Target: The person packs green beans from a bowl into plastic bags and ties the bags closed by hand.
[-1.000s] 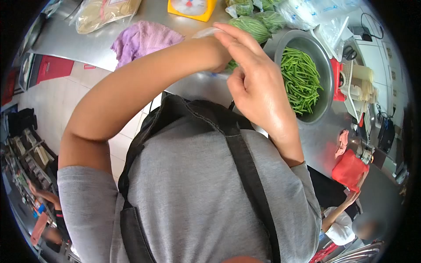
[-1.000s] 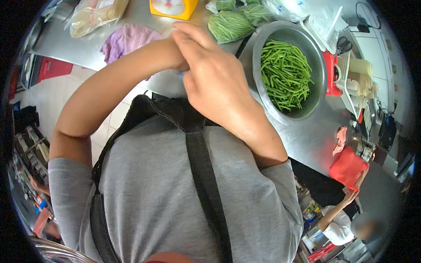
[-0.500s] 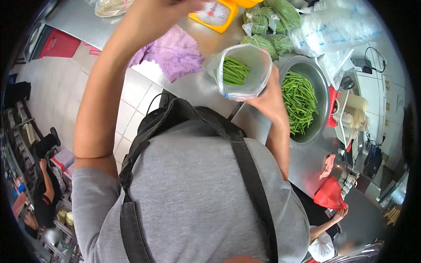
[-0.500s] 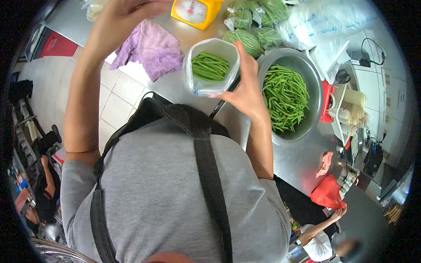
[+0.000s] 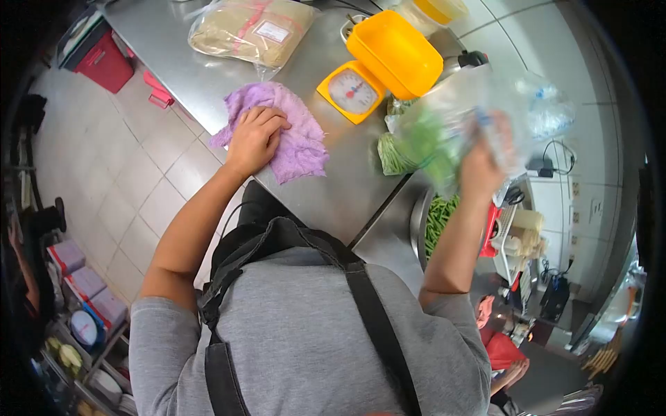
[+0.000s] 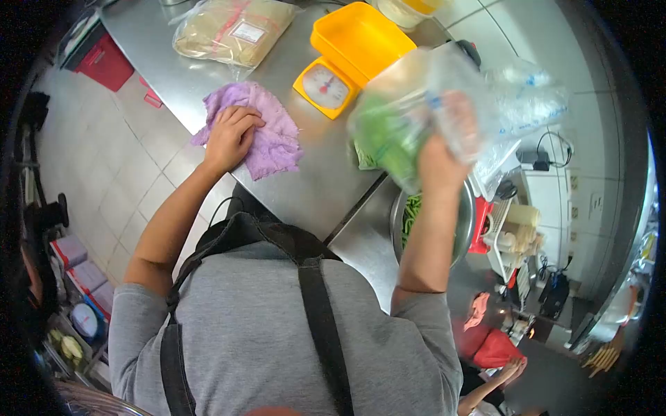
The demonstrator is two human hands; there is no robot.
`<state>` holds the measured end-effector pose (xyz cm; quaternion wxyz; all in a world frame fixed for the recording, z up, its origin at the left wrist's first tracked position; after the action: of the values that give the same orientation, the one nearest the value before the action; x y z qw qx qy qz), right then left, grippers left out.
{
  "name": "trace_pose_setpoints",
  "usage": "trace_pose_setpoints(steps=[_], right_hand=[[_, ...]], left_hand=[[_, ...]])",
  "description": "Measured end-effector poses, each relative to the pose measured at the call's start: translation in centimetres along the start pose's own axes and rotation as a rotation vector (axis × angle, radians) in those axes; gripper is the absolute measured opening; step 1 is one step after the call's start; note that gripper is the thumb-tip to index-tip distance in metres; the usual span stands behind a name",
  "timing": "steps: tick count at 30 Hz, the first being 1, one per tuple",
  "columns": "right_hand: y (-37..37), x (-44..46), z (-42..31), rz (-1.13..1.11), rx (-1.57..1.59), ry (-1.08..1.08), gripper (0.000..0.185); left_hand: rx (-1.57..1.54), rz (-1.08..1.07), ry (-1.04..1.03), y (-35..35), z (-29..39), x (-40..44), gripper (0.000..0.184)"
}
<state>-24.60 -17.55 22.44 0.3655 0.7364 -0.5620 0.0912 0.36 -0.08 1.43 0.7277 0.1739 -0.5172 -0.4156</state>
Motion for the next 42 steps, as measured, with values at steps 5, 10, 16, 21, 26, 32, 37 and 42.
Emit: trace_pose_setpoints(steps=[5, 10, 16, 21, 26, 32, 37, 42], right_hand=[[-2.4, 11.0, -1.4, -0.055, -0.150, 0.237, 0.017], [-8.2, 15.9, 2.9, -0.279, -0.425, 0.216, 0.029], [-8.2, 11.3, 2.9, -0.595, -0.428, 0.093, 0.034], [-0.7, 5.1, -0.9, -0.416, -0.300, 0.097, 0.039], [13.3, -0.2, 9.3, -0.578, -0.794, -0.744, 0.042], [13.4, -12.0, 19.4, -0.741, -0.909, -0.225, 0.079], [10.6, -11.4, 16.5, -0.680, -1.091, -0.258, 0.072], [10.5, -11.8, 19.6, -0.570, -1.109, -0.008, 0.053]], left_hand=[[-0.014, 0.039, 0.005, 0.1, 0.0, -0.2, 0.018], [-0.029, 0.043, 0.002, 0.3, -0.3, -0.3, 0.017], [-0.044, 0.045, 0.005, 0.3, -0.5, -0.3, 0.017], [-0.030, 0.056, 0.008, 0.2, -0.4, -0.4, 0.017], [-0.022, 0.075, 0.000, 0.0, -0.4, -0.6, 0.016], [-0.002, 0.080, -0.006, -0.2, -0.5, -0.5, 0.016], [0.007, 0.097, -0.023, -0.2, -0.4, -0.7, 0.015], [0.023, 0.108, -0.022, -0.6, -0.7, -0.6, 0.015]])
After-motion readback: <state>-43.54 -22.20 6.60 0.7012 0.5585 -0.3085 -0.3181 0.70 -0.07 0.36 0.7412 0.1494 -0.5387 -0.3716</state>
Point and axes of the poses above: each hand's wrist, its own x-axis towards the middle knuckle, its own y-axis out of the back of the hand, z = x × y, the point moved 1 cm from there along x, towards the middle knuckle, and after that the axes turned 11 degrees about -y, right-handed, at the moved point
